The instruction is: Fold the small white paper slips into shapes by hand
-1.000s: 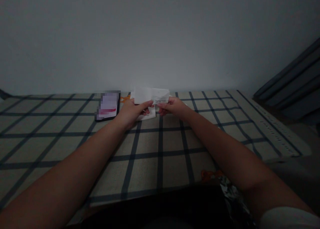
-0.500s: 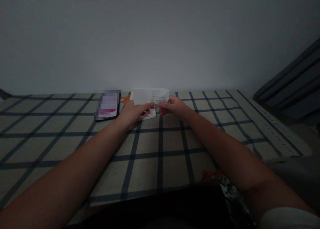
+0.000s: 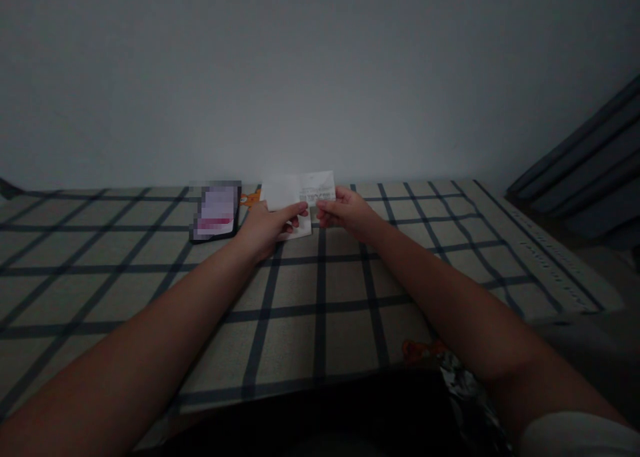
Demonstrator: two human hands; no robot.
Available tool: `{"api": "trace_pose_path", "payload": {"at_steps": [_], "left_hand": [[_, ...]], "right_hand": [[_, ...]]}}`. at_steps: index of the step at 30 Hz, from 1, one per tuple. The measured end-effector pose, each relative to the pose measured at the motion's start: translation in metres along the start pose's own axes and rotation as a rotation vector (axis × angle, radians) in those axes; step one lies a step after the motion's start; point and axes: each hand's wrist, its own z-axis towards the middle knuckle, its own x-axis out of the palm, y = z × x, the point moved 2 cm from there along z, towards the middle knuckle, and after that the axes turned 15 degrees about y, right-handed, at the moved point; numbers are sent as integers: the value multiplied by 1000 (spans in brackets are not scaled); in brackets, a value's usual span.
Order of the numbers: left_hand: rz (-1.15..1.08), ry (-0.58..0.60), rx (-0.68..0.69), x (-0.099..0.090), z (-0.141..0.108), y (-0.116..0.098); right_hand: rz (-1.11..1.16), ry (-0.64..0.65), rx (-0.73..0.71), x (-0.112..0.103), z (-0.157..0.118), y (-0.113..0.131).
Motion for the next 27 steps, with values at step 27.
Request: {"api": "trace_pose_path", "payload": {"at_steps": [27], "left_hand": [[346,-19,125,-9,2,-2]], "right_hand": [[-273,-88,45,-7,1,1]]}}
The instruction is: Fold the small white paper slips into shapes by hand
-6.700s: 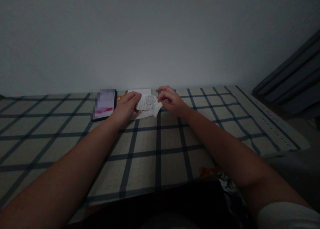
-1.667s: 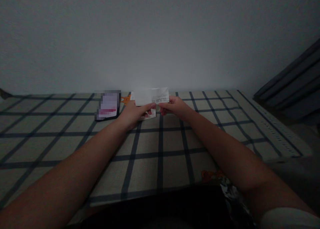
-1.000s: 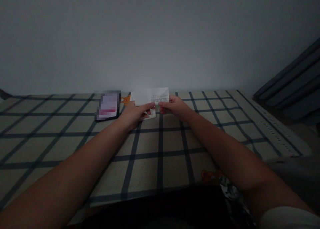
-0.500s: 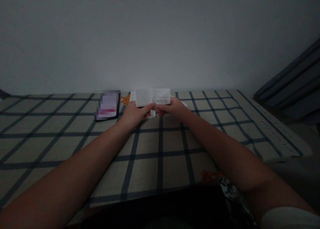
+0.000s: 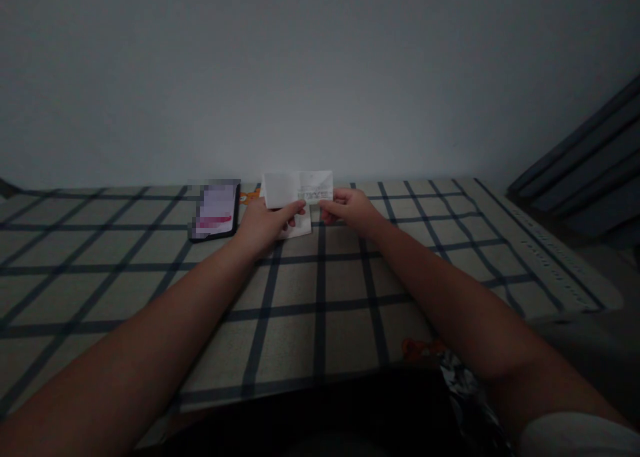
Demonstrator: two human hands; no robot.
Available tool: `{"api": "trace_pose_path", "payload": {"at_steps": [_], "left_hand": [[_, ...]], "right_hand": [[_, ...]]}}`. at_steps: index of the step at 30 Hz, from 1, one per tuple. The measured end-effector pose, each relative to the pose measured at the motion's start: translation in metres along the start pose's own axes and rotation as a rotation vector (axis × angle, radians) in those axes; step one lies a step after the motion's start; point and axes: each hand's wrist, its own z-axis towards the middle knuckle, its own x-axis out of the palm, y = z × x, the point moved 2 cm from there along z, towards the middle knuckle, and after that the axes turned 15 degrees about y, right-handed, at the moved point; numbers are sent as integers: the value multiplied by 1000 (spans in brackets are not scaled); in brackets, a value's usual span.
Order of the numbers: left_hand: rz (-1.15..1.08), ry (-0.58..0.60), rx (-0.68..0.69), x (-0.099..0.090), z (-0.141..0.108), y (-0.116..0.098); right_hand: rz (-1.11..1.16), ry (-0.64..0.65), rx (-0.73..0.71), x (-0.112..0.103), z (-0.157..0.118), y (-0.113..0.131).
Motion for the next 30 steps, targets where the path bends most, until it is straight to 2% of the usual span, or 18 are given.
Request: {"api": "trace_pose_path", "payload": {"at_steps": [4,11,15,17,22,26,30], "left_hand": [[-45,-35,-25,-5,3,1],[-72,-59,-92,-5,3,-7],[-132,-71,-114,-6,3,-9],[-148,-38,-100,-5,3,-9],[-115,63,-68,-1,1,-9],[-169,27,-47,-1,0,-10],[-241,19,-50,-1,2,-12]], "right_hand": [[39,-44,4,-6,1,-1],[79,-29,-2,-5,1,-2],[116,96,7,-3,1,-3],[125,149,19,-3,1,-5],[147,65,-34,-7,5,-7],[113,68,-87,-10,6,-8],[82,102,-73,-10,5,-10]]}}
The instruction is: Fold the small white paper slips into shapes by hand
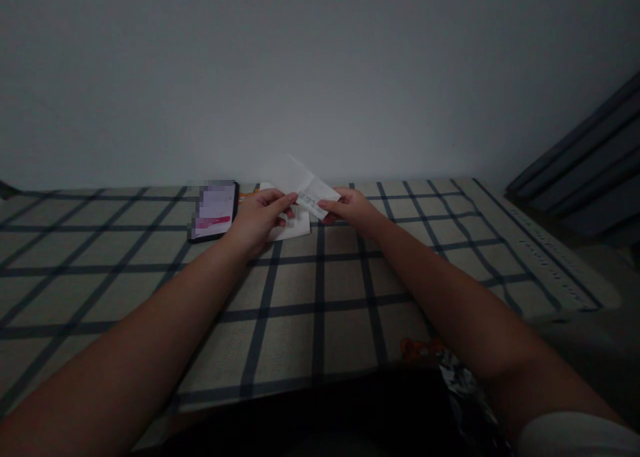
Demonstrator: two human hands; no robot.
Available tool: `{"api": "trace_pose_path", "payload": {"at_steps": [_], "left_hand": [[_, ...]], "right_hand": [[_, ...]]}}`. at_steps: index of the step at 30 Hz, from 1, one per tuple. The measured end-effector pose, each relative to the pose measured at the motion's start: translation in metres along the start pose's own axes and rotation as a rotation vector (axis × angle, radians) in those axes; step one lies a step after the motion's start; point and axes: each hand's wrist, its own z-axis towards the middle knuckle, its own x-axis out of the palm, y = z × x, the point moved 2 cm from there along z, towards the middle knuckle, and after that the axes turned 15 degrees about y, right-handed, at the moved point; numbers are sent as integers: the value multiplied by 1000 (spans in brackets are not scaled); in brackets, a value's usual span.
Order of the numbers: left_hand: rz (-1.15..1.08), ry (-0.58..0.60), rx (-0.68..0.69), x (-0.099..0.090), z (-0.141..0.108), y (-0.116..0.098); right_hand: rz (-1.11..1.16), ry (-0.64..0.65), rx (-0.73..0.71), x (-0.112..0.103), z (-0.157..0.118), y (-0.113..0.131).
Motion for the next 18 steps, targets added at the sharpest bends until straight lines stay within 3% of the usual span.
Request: {"api": "trace_pose_path", "payload": {"at_steps": [6,13,18], "left_hand": [[-97,0,-16,-1,2,0],[-110,-28,-55,-2,1,2],[-82,64,-76,-1,0,5]], "right_hand": [[-116,44,-25,2,-1,-1],[-241,-155,-231,-4,3,-1],[-369,-166,-247,-4,2,0]]}}
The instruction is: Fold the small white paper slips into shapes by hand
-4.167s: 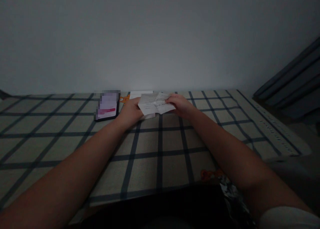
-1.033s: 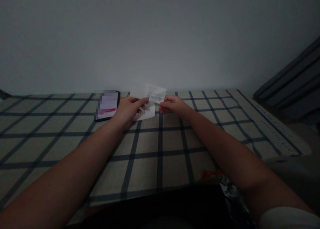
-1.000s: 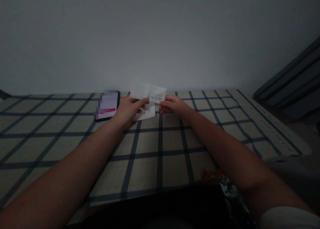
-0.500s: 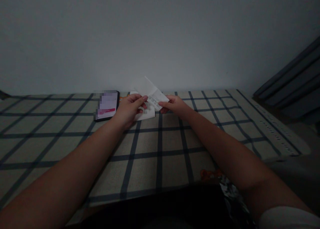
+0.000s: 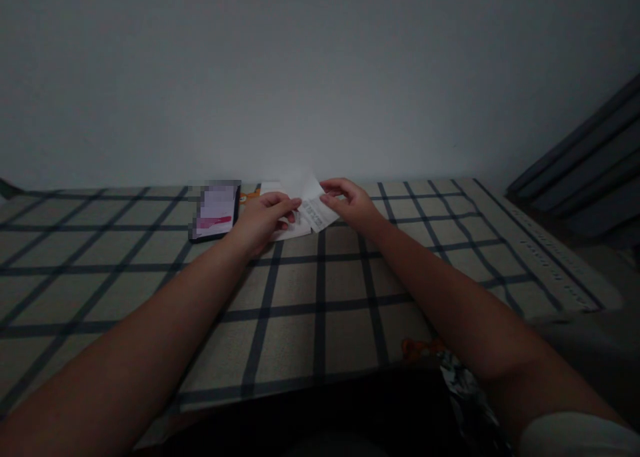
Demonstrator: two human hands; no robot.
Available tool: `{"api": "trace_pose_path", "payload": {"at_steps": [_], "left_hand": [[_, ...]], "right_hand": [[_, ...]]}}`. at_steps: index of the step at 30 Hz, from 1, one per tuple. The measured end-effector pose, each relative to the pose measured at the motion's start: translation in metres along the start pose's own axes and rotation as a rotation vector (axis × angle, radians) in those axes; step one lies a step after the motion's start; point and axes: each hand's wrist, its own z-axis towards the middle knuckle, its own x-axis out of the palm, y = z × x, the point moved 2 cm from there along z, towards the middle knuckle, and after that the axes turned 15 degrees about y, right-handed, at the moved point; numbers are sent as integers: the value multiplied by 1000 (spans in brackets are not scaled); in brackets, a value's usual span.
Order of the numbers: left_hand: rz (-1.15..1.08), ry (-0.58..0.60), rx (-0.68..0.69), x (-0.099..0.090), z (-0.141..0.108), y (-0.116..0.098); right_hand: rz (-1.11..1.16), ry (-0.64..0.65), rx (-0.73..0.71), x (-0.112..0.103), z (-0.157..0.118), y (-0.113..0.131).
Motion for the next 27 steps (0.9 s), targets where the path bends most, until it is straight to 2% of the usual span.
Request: {"api": "trace_pose_path", "payload": {"at_steps": [3,7,12,17,21,24,27], "left_hand": [[14,31,-5,0,1,1],[92,31,13,2,-1,-2],[116,34,7,3,-2,-2],[73,15,37,1,0,0],[8,-14,-15,1,0,1],[-56,-20,-79,-1,1,4],[-131,-10,-86,-2,2,6]], "right_hand": [[12,14,11,1,0,-1],[-19,-31,18,1,0,-1],[-173,-6,-48,0,-2,8],[-196,-7,-44,-1,-3,14],[-211,0,-58,-1,-5,15],[-252,54,-82,0,-8,16],[-266,104,-113,0,-10,16]]}}
